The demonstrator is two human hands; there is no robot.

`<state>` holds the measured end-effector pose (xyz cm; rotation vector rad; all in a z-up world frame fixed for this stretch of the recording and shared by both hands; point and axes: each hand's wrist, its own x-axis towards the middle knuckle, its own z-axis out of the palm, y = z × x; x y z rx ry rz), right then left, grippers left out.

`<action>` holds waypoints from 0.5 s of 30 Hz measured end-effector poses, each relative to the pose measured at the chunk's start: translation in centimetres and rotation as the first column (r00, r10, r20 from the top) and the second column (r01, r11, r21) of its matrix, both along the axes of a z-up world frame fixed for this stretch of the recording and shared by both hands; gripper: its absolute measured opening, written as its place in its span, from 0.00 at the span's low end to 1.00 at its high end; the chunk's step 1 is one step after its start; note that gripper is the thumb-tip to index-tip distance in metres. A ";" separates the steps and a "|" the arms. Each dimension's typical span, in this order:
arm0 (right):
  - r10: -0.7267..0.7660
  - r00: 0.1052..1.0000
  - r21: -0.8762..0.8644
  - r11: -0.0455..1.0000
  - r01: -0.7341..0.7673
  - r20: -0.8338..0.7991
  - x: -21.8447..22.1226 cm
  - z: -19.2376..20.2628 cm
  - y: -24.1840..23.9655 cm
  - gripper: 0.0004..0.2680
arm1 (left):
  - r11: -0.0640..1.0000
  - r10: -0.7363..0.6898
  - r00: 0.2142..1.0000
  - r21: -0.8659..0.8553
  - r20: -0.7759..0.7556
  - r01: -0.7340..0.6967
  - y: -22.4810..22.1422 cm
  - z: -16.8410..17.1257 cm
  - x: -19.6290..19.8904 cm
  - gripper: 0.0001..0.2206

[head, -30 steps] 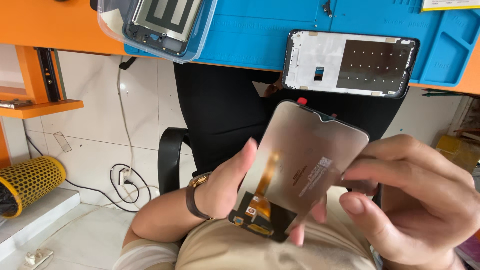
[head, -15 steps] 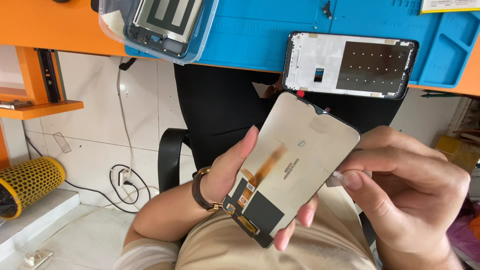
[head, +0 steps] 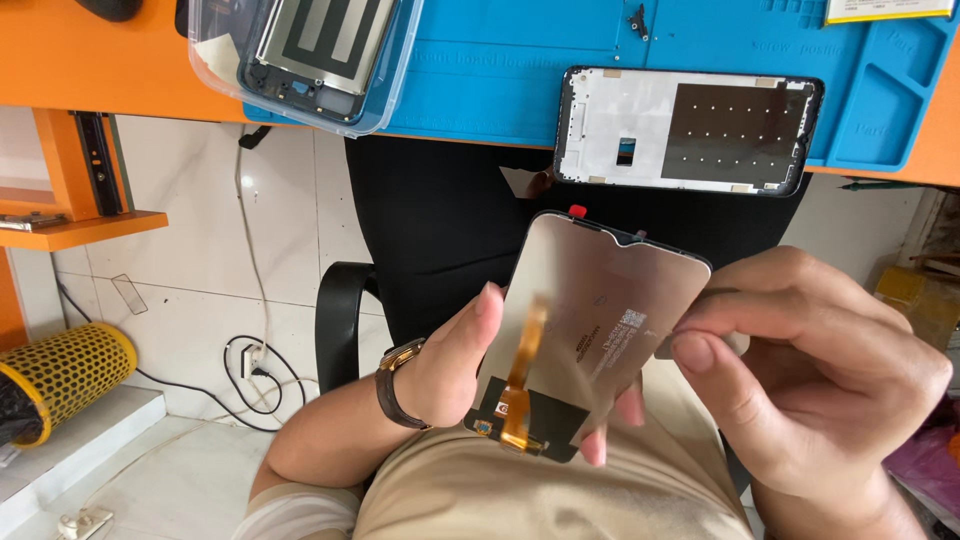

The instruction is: The person applies adhesive to the frame of a disassembled smartphone using a small tube. They then peel a protective film from a new screen assembly and align it with the phone frame.

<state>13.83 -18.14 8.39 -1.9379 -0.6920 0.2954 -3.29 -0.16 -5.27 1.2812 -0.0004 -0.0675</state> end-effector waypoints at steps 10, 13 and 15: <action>0.003 0.970 0.005 1.000 -0.005 0.243 0.3 -1.3 -1.2 0.03 | 0.062 -0.627 0.769 -0.992 -0.124 -0.109 0.6 4.9 2.6 0.47; -0.094 0.970 -0.013 0.995 0.100 0.223 0.4 -3.3 -4.2 0.04 | 0.192 -0.581 0.807 -0.981 -0.104 0.012 1.0 5.5 2.1 0.48; -0.370 0.920 -0.024 0.926 0.376 0.129 1.0 -5.4 -8.1 0.10 | 0.248 -0.534 0.823 -0.966 -0.196 -0.069 1.1 5.8 2.1 0.49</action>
